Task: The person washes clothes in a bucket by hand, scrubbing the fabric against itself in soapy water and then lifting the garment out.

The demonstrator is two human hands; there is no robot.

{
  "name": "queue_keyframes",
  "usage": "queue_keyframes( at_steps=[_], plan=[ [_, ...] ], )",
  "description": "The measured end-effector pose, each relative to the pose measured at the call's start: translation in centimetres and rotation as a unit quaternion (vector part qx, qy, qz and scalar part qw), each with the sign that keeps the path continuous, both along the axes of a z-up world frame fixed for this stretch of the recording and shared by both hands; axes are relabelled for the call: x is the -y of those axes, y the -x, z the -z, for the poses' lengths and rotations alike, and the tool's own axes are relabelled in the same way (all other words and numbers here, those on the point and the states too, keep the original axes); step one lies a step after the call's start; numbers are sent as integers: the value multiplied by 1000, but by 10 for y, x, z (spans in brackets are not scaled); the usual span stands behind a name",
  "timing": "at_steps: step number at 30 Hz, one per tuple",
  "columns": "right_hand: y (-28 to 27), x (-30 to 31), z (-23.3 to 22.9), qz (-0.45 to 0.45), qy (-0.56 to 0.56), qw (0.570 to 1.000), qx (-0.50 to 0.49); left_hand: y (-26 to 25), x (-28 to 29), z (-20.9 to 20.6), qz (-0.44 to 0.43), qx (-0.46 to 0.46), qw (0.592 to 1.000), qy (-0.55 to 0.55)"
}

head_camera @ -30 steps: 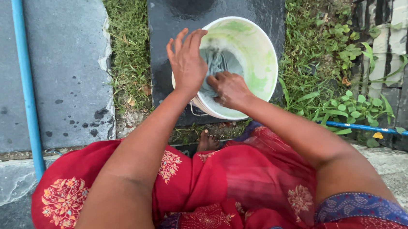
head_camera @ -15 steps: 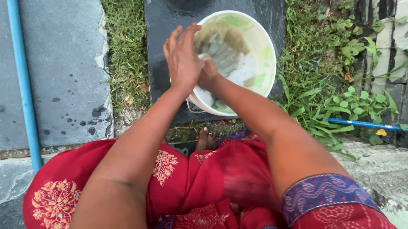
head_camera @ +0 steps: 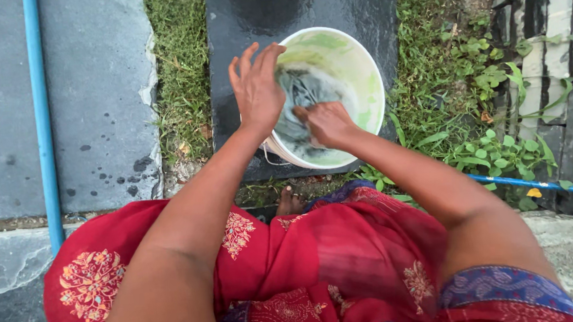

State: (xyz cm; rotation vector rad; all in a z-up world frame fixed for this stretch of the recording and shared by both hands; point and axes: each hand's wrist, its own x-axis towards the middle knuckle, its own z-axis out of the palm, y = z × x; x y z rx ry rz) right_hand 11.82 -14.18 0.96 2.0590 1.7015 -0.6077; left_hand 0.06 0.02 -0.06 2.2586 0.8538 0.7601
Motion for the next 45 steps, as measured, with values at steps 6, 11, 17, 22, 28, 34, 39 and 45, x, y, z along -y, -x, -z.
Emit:
queue_keyframes(
  at_steps=[6,11,17,22,28,34,39,45],
  plan=[
    [7,9,-2,-35,-49,997,-55,1,1,0,7,13,1000,4],
    [6,-8,44,-85,33,995,-36,2,3,0,2,21,999,28],
    [-1,-15,116,-150,139,979,6,4,4,1,11,39,998,55],
    [9,-22,196,53,-217,910,-350,3,6,1,7,43,998,52],
    [14,-33,228,236,-98,759,-599,3,3,-2,4,32,999,14],
    [1,-17,110,-34,33,984,-171,2,3,-3,6,17,1000,8],
    [-28,10,8,-10,87,996,-30,2,1,-1,4,15,1000,3],
    [-56,12,17,236,-2,966,-107,4,2,-2,11,16,1000,19]
  ],
)
